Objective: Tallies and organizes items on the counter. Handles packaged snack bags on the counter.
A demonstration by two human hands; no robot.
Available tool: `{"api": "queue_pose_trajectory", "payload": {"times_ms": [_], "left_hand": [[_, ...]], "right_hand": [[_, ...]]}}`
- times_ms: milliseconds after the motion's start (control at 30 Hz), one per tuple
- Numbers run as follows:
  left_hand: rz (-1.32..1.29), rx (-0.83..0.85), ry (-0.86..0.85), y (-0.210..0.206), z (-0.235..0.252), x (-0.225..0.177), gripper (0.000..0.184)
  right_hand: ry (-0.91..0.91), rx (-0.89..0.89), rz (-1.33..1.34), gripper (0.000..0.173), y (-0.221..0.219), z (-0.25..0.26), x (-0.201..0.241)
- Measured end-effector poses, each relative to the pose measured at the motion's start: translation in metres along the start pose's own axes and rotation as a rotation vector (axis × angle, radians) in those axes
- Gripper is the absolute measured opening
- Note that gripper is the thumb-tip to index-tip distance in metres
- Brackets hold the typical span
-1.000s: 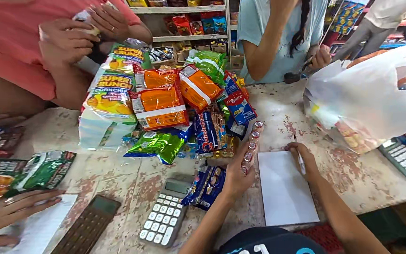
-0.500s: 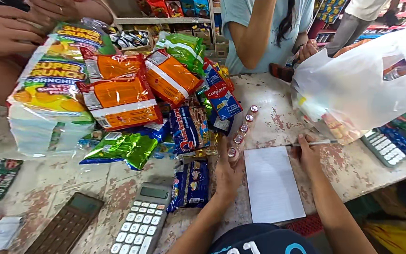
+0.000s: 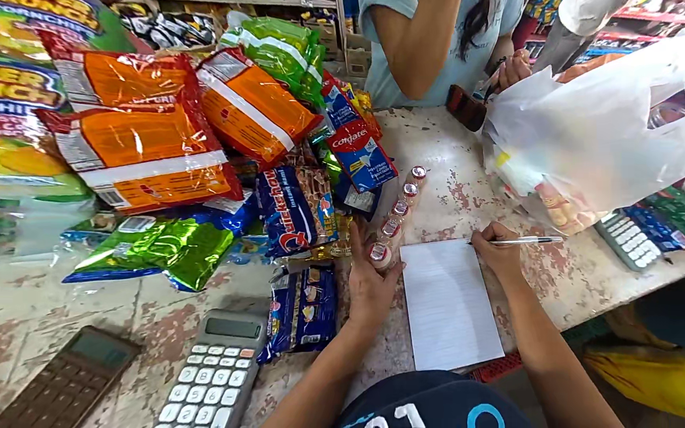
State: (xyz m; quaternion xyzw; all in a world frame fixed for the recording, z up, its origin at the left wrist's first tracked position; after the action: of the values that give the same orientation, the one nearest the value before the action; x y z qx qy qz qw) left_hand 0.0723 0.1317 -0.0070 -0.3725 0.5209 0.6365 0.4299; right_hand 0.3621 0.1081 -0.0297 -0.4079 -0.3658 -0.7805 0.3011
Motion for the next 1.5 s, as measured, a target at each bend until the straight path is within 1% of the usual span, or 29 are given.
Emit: {"api": "queue_pose_trajectory", "payload": {"times_ms": [67, 167, 300, 433, 567, 800, 1000, 1167, 1367, 1500], "left_hand": [[0.016, 0.010, 0.021, 0.000, 0.000, 0.001, 0.113], [0.022, 0.020, 0.017, 0.001, 0.000, 0.000, 0.112], [0.029, 0.012, 0.016, 0.002, 0.000, 0.001, 0.113], [0.028, 0.001, 0.005, 0.001, -0.001, 0.003, 0.113], [0.014, 0.010, 0.011, 0.002, 0.000, 0.002, 0.112], [0.015, 0.003, 0.021, 0.002, 0.000, 0.006, 0.112], [-0.001, 0.005, 0.028, 0.001, 0.001, 0.006, 0.112], [0.032, 0.013, 0.040, 0.002, 0.002, 0.002, 0.113], [0.005, 0.003, 0.017, 0.002, 0.001, 0.002, 0.112], [0.011, 0.005, 0.022, 0.002, 0.001, 0.002, 0.112]], "right_hand": [[0.025, 0.005, -0.005, 0.030, 0.000, -0.001, 0.000], [0.002, 0.009, 0.025, 0.031, 0.001, 0.000, 0.001], [-0.010, 0.008, 0.031, 0.028, -0.001, -0.002, 0.002], [0.038, 0.000, -0.012, 0.030, -0.001, -0.004, 0.005], [-0.040, -0.036, 0.047, 0.035, 0.005, -0.002, 0.009], [0.014, -0.034, -0.012, 0.033, 0.000, -0.004, 0.002], [0.022, -0.049, -0.025, 0.034, 0.002, -0.003, 0.004], [0.009, -0.011, 0.002, 0.033, 0.001, -0.002, 0.003], [-0.016, -0.071, 0.026, 0.035, 0.004, -0.002, 0.010], [0.014, -0.075, -0.012, 0.035, 0.003, -0.003, 0.005]]}}
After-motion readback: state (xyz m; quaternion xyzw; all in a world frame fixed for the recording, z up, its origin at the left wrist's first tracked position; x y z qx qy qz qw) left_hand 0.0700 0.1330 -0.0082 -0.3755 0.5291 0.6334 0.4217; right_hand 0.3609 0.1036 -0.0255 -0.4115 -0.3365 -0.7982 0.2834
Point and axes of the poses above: each hand's wrist, its own z-axis towards the middle knuckle, its own y-axis out of the back of the hand, x = y × z, the point moved 8 cm from there along z, towards the middle knuckle, and after that the axes turned 3 degrees about -x, right-handed, at the moved point
